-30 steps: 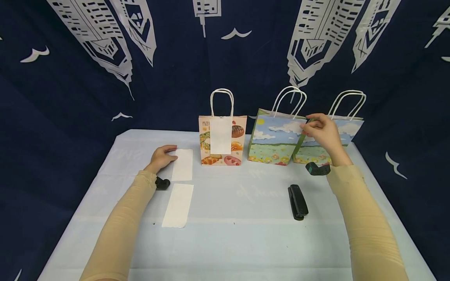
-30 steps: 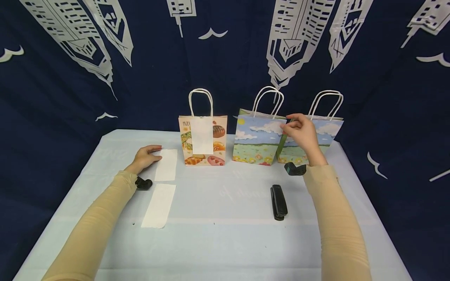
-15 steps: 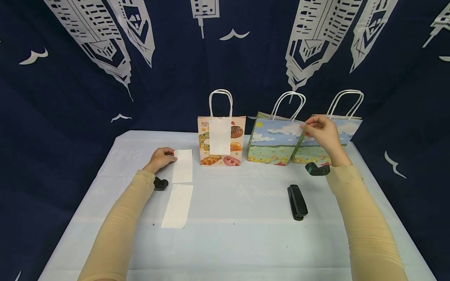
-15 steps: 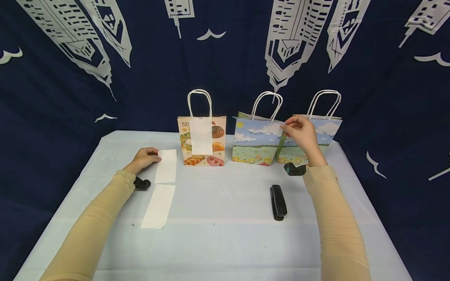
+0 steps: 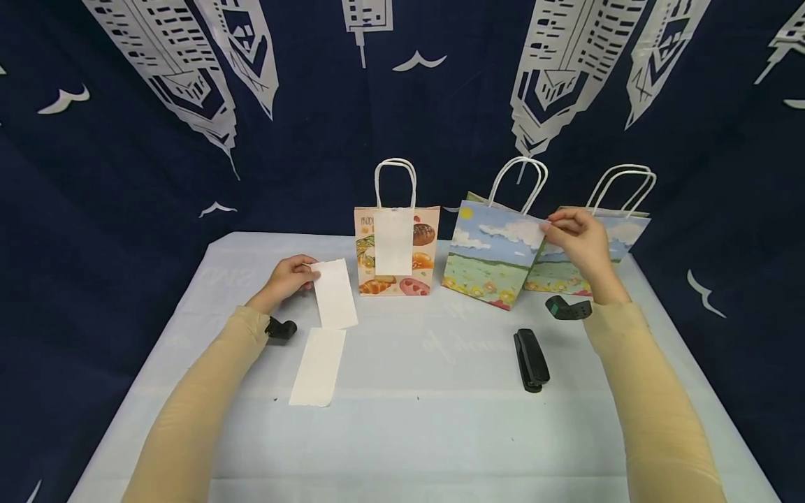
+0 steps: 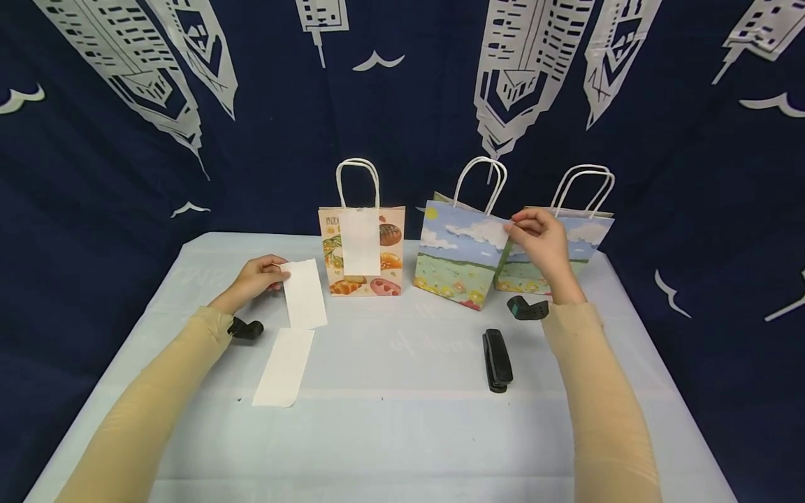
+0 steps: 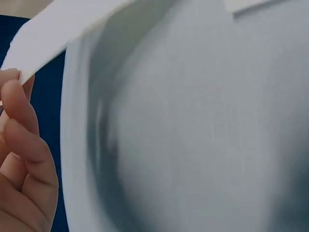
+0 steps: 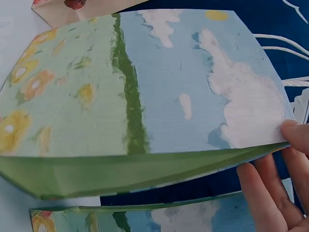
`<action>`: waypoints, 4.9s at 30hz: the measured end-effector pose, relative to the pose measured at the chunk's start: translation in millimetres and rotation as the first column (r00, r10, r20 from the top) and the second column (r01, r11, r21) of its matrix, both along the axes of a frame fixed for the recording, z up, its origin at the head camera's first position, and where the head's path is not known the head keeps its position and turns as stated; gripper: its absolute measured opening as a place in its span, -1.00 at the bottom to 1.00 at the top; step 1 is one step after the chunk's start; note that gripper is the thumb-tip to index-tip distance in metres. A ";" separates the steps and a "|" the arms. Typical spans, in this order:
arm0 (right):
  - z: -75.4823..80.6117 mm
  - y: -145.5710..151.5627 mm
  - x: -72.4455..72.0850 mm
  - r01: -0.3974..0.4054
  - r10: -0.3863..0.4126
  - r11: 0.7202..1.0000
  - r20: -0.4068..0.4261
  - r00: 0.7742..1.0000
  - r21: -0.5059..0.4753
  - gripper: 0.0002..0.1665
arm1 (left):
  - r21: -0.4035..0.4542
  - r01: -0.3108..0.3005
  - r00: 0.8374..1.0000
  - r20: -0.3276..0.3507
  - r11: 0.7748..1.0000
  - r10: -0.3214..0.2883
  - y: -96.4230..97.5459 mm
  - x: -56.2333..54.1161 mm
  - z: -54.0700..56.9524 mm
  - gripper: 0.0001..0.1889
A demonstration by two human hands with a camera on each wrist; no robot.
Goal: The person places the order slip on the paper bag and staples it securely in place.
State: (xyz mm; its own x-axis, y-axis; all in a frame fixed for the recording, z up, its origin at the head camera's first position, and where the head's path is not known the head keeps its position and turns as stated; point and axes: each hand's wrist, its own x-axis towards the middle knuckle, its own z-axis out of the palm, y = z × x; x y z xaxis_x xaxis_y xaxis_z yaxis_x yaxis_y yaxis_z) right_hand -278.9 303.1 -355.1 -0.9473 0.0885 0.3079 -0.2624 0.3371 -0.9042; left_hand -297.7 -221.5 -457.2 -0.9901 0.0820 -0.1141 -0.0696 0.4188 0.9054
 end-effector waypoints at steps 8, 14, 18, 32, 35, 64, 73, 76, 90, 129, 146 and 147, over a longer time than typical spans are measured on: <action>-10.7 15.8 -8.7 -0.071 0.063 0.985 -0.055 0.997 -0.158 -0.83 | 0.061 0.049 0.997 -0.055 0.997 -0.046 5.3 12.3 19.5 -0.71; 11.8 -9.0 20.3 -0.017 0.016 0.999 -0.036 0.999 -0.038 -0.82 | 0.045 0.100 0.991 -0.095 0.994 -0.096 16.5 16.3 32.0 -0.71; 12.7 -16.8 25.5 -0.067 0.065 0.997 -0.062 0.996 -0.034 -0.83 | 0.046 0.172 0.978 -0.131 0.984 -0.164 29.4 23.7 46.6 -0.71; 14.7 -35.9 38.6 -0.068 0.075 0.993 -0.075 0.994 0.094 -0.79 | 0.086 0.368 0.907 -0.251 0.926 -0.337 64.1 48.7 82.3 -0.79; 15.1 -37.9 41.8 -0.090 0.099 0.991 -0.087 0.991 0.102 -0.80 | 0.100 0.392 0.892 -0.283 0.914 -0.352 71.4 51.6 85.6 -0.81; 1.6 -84.5 66.6 -0.272 0.277 0.960 -0.088 0.957 0.059 -0.81 | 0.317 0.244 0.933 -0.335 0.917 -0.133 131.7 84.3 97.6 -0.82; 19.2 -108.1 86.2 -0.293 0.302 0.951 -0.086 0.949 0.102 -0.87 | 0.307 0.186 0.933 -0.352 0.933 -0.070 138.4 90.3 95.4 -0.80; 19.1 -110.2 88.2 -0.301 0.311 0.946 -0.078 0.947 0.120 -0.87 | 0.279 0.188 0.935 -0.345 0.942 -0.084 140.1 94.1 96.0 -0.80; -2.9 -94.9 70.8 -0.457 0.469 0.863 -0.004 0.883 0.216 -0.71 | 0.256 0.236 0.934 -0.326 0.937 -0.147 152.3 114.9 108.2 -0.82; 15.6 -134.6 82.6 -0.354 0.368 0.905 -0.015 0.930 0.238 -0.85 | 0.151 0.282 0.823 -0.546 0.947 -0.158 149.8 96.3 109.9 -0.03; 16.1 -137.2 84.0 -0.390 0.399 0.905 -0.024 0.917 0.172 -0.88 | 0.167 0.252 0.885 -0.439 0.953 -0.157 160.5 79.1 88.8 -0.73; 15.9 -137.3 83.9 -0.392 0.401 0.904 -0.024 0.916 0.170 -0.88 | 0.160 0.248 0.884 -0.442 0.955 -0.155 160.7 78.7 88.5 -0.74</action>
State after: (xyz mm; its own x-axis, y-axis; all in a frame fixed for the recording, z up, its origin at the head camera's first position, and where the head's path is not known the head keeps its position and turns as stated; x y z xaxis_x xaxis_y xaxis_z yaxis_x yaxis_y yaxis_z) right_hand -195.0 165.9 -339.2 -0.8744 -0.3450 0.3411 -0.4536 0.3321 -0.8270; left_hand -219.1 -60.8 -368.7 -0.8998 0.2607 0.3499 0.4020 0.1834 0.8971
